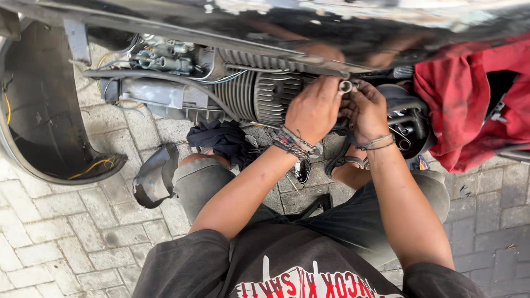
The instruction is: The person uses a T-handle wrench to tighten bolts on the motorcycle engine. They switch between using both hands and one hand to turn the wrench, working on the engine block while sitting on the ground.
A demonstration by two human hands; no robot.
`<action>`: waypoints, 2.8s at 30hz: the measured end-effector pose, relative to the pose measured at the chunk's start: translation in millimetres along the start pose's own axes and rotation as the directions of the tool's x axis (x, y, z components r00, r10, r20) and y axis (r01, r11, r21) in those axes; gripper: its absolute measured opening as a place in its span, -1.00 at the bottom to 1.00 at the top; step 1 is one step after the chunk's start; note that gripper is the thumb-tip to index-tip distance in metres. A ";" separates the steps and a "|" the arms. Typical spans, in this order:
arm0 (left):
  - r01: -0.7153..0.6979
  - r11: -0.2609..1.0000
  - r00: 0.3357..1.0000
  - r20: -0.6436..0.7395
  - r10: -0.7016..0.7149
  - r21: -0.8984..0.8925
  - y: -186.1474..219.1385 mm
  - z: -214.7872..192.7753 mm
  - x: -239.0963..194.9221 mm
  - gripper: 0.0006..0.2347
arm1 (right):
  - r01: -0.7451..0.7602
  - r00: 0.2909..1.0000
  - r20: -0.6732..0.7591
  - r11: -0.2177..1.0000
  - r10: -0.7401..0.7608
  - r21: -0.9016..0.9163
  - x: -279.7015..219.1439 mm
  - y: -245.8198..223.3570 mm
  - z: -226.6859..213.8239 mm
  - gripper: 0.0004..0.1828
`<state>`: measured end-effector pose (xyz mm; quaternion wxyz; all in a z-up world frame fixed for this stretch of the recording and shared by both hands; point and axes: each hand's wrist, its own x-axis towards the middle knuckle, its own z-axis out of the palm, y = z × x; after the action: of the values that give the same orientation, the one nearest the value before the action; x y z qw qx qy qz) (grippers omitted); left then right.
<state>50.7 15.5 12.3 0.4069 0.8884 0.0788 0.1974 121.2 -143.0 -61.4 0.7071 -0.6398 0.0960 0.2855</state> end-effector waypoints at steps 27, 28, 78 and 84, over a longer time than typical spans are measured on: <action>-0.173 0.971 0.983 -0.040 0.182 0.164 -6.6 15.4 -8.4 -0.84 | -0.046 0.991 -0.126 0.998 0.040 -0.046 55.9 63.0 -55.4 -0.79; -0.175 0.971 0.982 -0.037 0.183 0.163 -7.0 17.4 -9.0 -0.84 | -0.046 0.991 -0.129 0.998 0.040 -0.045 54.6 62.2 -53.4 -0.79; -0.229 0.969 0.970 -0.061 0.234 0.090 -7.1 9.4 -7.6 -0.82 | 0.174 0.979 0.002 0.833 -0.204 -0.526 62.1 53.1 -71.2 -0.69; -0.112 0.970 0.977 -0.157 0.148 0.216 -29.2 52.8 -11.1 -0.72 | 0.004 1.000 0.002 0.872 -0.003 -0.490 -8.9 -18.3 -1.6 -0.60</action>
<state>63.1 -5.2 -44.0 0.2904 0.9087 0.0749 0.2903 123.9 -147.4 -41.7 0.5225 -0.7981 0.0189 0.2996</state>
